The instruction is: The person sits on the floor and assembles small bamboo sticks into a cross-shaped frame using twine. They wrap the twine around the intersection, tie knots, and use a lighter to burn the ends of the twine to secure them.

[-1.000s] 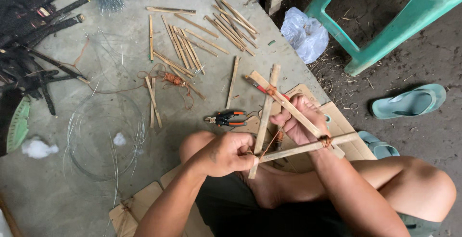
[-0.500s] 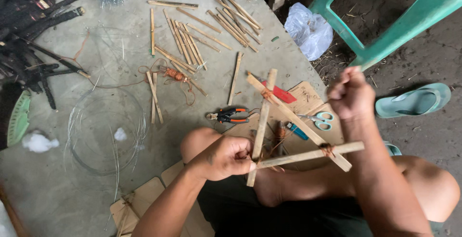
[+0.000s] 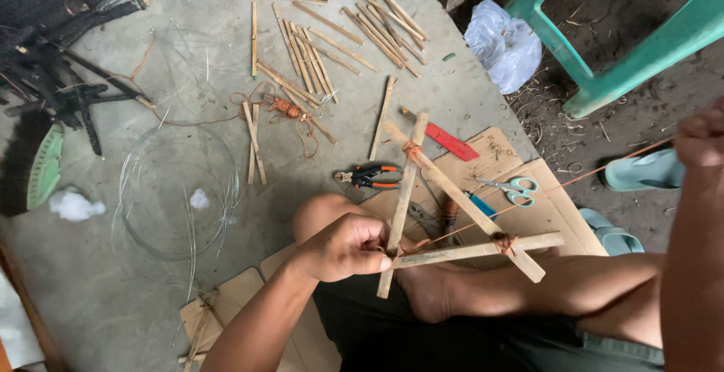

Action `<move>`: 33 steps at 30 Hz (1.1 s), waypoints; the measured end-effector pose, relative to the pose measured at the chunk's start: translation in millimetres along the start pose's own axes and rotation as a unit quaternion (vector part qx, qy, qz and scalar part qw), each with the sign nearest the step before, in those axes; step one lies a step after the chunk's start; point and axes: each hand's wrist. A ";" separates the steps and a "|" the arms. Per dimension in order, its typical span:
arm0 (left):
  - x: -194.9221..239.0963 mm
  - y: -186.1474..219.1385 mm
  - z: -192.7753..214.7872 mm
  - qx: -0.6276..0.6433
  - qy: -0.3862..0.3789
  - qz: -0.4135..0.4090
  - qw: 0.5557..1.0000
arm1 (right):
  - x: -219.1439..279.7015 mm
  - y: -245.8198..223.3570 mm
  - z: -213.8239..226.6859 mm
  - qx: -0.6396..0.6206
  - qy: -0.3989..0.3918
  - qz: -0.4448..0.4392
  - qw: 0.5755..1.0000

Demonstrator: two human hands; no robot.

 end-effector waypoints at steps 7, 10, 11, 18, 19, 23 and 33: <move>16.2 -8.6 9.5 0.160 -0.050 -0.037 0.985 | 250.9 39.1 -201.1 0.105 -0.625 0.030 0.773; 18.9 -21.2 11.4 0.239 -0.059 -0.006 0.969 | 251.5 10.7 -225.5 0.124 -0.614 -0.033 0.779; 17.8 -26.9 9.6 0.259 -0.070 -0.001 0.963 | 250.0 3.1 -232.0 0.131 -0.611 -0.054 0.779; -3.2 -66.1 -4.1 0.415 -0.031 -0.001 0.909 | 255.2 10.4 -229.6 0.020 -0.599 -0.055 0.798; -5.7 -69.4 -6.8 0.420 -0.019 -0.020 0.907 | 259.9 15.8 -229.1 0.004 -0.574 -0.096 0.813; -15.5 -63.9 -11.1 0.467 -0.113 -0.083 0.873 | 252.1 18.1 -219.7 0.035 -0.537 -0.096 0.837; -10.4 8.4 -35.2 0.028 0.058 -0.025 0.998 | 188.2 0.8 -165.0 0.087 -0.545 -0.037 0.833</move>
Point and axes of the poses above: each hand's wrist, its own x-axis away from the middle knuckle, its own z-axis out of the back of the hand, y = z × x, and after that the axes turned 9 degrees about z, right-handed
